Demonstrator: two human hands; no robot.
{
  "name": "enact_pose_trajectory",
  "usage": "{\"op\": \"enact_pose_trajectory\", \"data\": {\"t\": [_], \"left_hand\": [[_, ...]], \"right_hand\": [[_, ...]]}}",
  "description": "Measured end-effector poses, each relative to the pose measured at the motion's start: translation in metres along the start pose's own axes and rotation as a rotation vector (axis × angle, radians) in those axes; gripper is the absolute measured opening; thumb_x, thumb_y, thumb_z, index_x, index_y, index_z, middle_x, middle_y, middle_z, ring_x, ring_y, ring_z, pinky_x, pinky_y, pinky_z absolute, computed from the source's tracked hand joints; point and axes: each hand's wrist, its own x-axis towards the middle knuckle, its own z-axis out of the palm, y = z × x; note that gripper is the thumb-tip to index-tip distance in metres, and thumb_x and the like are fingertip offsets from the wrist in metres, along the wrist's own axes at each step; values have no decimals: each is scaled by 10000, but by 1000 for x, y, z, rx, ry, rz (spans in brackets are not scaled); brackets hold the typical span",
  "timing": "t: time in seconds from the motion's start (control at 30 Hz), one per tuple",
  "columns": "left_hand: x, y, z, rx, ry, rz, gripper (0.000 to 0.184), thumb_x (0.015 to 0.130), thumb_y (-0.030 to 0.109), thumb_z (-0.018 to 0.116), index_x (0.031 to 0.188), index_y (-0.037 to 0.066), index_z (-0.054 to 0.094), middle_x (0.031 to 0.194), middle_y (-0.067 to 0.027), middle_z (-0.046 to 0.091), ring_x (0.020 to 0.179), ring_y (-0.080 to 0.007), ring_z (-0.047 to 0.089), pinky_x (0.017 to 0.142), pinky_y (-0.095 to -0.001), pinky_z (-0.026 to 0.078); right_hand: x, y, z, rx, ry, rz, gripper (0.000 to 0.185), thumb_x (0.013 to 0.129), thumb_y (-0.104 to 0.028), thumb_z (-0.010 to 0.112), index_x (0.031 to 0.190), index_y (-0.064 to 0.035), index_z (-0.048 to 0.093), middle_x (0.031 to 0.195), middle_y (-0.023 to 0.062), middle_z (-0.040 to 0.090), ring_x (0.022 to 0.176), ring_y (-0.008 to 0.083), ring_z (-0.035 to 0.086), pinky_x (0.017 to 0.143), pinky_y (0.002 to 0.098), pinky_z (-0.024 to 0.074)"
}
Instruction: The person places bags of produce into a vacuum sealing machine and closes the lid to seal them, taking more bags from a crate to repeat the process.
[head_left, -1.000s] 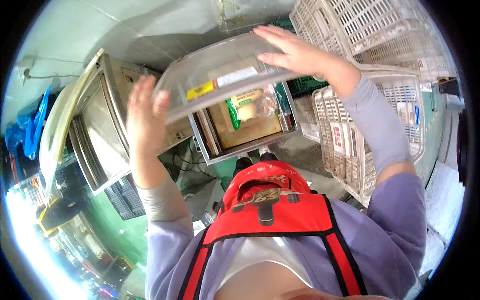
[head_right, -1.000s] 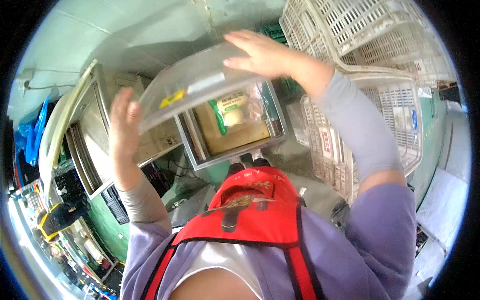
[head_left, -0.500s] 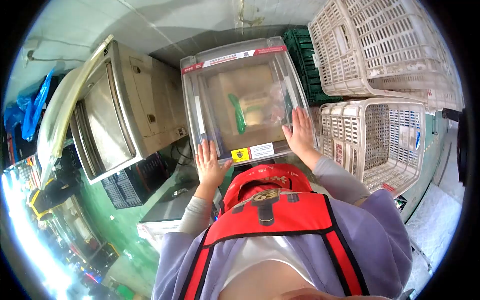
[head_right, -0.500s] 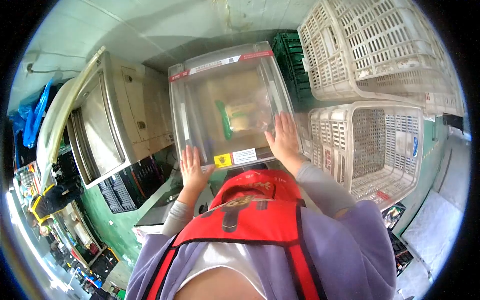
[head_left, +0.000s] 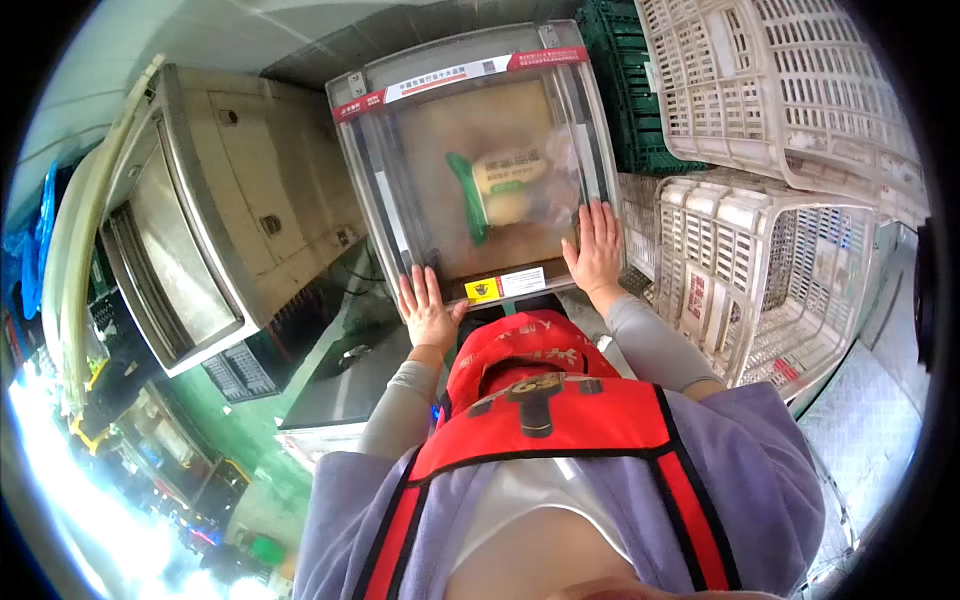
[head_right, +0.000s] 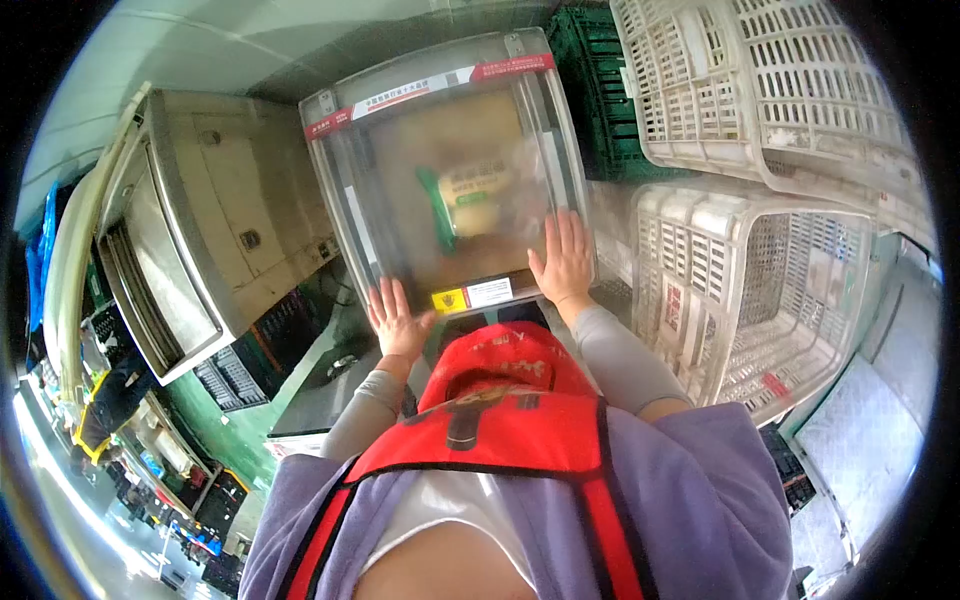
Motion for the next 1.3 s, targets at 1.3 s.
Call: {"op": "enact_pose_trajectory", "data": {"t": [1.3], "left_hand": [[2, 6, -6, 99, -2, -47, 867, 744, 530, 566, 1404, 121, 181, 1476, -58, 113, 1356, -304, 67, 1083, -460, 89]], "right_hand": [[-1, -2, 3, -37, -7, -30, 585, 758, -319, 558, 1246, -36, 404, 1349, 158, 342, 1262, 337, 277, 1031, 486, 211]]}}
